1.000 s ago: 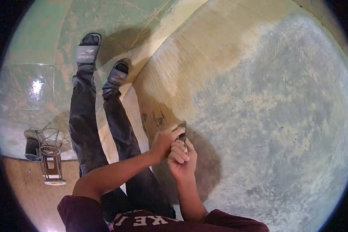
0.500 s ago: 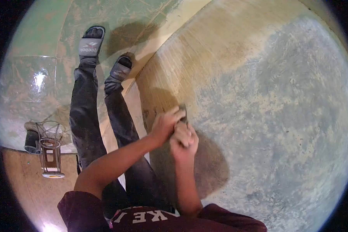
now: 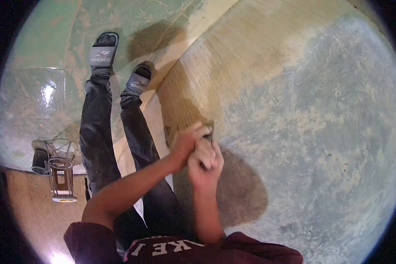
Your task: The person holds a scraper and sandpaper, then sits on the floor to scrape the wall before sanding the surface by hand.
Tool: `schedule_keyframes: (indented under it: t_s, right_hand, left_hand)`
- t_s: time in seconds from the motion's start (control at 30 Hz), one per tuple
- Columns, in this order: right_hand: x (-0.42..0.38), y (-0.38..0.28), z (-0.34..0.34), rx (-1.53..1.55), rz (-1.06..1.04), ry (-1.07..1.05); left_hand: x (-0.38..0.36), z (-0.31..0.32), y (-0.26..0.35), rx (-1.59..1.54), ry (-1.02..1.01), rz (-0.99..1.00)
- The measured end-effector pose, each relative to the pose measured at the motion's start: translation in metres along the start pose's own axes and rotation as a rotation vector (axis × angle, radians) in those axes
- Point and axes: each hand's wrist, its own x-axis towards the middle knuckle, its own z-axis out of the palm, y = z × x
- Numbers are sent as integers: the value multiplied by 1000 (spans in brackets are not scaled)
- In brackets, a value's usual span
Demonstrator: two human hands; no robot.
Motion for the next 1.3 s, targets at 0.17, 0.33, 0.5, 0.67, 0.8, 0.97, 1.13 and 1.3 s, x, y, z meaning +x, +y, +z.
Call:
schedule_keyframes:
  t_s: [0.17,0.33,0.5,0.67,0.8,0.97,1.13,1.3]
  right_hand:
    - [36,-7,5,-140,-26,22]
    - [-1,7,11,-239,-47,60]
    - [5,22,12,-288,-20,64]
    - [9,28,8,-324,-117,48]
    - [-6,10,24,-201,-4,108]
    - [21,13,16,-209,51,114]
    - [2,-6,28,-147,136,100]
    - [22,8,31,-152,81,96]
  left_hand:
    - [25,-7,-10,2,9,-36]
    - [11,2,1,-95,34,26]
    - [17,8,-26,-63,26,73]
    - [9,-14,6,-116,-10,-33]
    - [1,-9,28,-57,41,-29]
    - [15,-15,1,-136,-28,-34]
    - [17,-12,19,-12,37,120]
    - [30,-11,6,-125,24,75]
